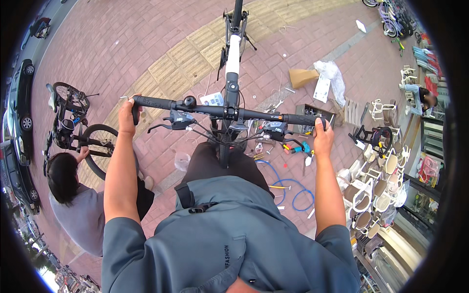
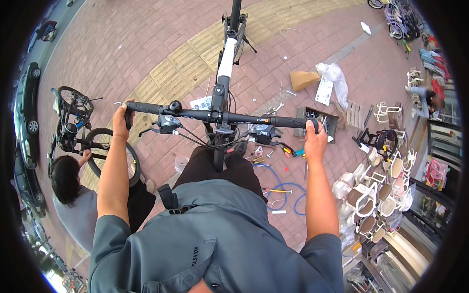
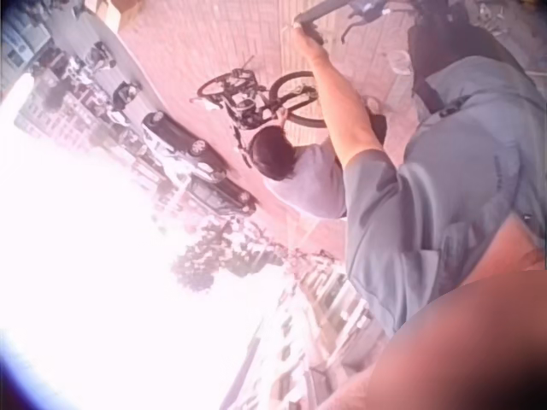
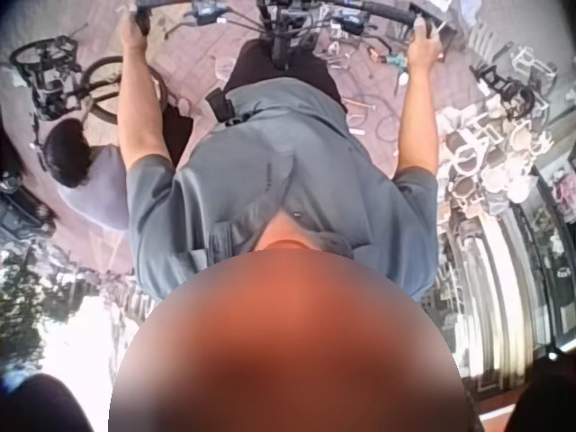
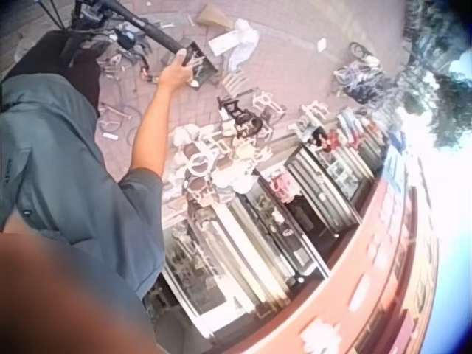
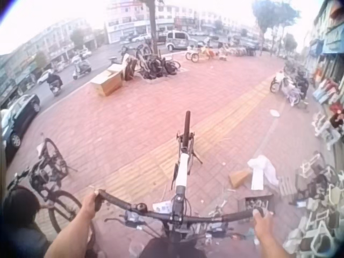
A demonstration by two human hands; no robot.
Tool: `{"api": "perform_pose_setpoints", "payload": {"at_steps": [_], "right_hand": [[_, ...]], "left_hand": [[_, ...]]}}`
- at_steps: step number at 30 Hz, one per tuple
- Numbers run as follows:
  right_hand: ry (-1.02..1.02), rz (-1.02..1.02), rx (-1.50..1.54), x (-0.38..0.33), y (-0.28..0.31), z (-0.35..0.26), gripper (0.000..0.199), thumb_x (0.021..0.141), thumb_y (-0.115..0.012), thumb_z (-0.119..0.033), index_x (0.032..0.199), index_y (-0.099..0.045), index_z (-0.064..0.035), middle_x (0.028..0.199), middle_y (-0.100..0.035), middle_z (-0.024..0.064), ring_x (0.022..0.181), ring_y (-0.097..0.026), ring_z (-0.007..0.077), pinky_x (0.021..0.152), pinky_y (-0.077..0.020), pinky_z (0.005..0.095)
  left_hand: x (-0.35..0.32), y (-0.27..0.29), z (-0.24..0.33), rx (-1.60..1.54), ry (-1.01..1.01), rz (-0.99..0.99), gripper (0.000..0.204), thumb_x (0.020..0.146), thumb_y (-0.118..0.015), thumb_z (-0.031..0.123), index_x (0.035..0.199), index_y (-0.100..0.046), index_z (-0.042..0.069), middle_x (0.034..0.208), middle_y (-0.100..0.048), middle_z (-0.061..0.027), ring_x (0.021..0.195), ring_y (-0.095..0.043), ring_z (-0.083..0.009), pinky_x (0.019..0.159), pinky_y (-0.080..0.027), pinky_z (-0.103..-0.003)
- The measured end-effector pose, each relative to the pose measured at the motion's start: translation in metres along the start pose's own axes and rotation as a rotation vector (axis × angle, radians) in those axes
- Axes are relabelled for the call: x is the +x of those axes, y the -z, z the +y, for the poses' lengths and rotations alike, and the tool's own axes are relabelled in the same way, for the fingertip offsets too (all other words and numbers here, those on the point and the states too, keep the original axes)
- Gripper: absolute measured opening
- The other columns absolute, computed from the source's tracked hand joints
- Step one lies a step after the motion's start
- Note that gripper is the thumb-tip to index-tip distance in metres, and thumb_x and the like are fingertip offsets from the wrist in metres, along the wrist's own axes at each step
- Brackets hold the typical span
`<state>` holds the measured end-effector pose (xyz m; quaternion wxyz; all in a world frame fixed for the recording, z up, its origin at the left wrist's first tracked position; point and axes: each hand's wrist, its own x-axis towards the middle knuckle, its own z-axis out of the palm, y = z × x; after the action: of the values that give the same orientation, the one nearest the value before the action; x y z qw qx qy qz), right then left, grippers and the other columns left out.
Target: The person assembles a bicycle by attaching the front wheel, adjusting the handlebars, and securing the rear wheel. They use tools such as a screwdriver and wrench to tighten bolts and align components.
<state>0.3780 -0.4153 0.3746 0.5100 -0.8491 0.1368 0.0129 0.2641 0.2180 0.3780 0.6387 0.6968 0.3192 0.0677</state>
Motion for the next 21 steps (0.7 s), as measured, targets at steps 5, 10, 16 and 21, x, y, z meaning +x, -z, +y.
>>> {"api": "perform_pose_setpoints", "payload": {"at_steps": [5,10,16,21], "right_hand": [[-0.012,0.01,0.059,-0.007,0.0,0.001,0.039,0.098,-0.069,-0.043,0.097,-0.068,-0.004,0.066,-0.052,-0.0042,0.059,-0.045,0.0063,0.054,-0.0351,0.0255],[-0.073,0.05,0.07,-0.009,0.0,0.002,0.041,0.097,-0.069,-0.045,0.098,-0.069,-0.0041,0.065,-0.052,-0.0044,0.059,-0.045,0.0057,0.054,-0.0339,0.0244],[-0.079,0.048,0.09,-0.007,0.001,0.008,0.043,0.097,-0.067,-0.049,0.092,-0.068,-0.006,0.065,-0.053,-0.0035,0.059,-0.045,0.007,0.054,-0.0334,0.0255],[-0.118,0.047,0.073,-0.008,0.003,0.007,0.045,0.096,-0.068,-0.051,0.088,-0.065,-0.0069,0.064,-0.051,-0.0047,0.056,-0.043,0.006,0.052,-0.0314,0.025]], "left_hand": [[0.005,-0.001,0.001,-0.033,-0.003,-0.019,0.042,0.1,-0.047,0.031,0.123,-0.07,0.005,0.074,-0.061,0.0,0.053,-0.047,-0.0065,0.049,-0.036,-0.023],[0.008,-0.001,0.002,-0.089,0.029,-0.061,0.042,0.099,-0.049,0.031,0.122,-0.07,0.004,0.074,-0.061,-0.0009,0.056,-0.049,-0.0073,0.051,-0.037,-0.023],[0.012,0.003,0.002,-0.051,-0.025,-0.109,0.042,0.098,-0.051,0.031,0.122,-0.069,0.001,0.076,-0.061,-0.0015,0.059,-0.049,-0.0071,0.054,-0.038,-0.022],[0.013,0.006,0.0,-0.095,0.008,-0.129,0.041,0.098,-0.051,0.029,0.123,-0.068,0.002,0.078,-0.061,-0.0013,0.062,-0.051,-0.0067,0.056,-0.039,-0.022]]}}
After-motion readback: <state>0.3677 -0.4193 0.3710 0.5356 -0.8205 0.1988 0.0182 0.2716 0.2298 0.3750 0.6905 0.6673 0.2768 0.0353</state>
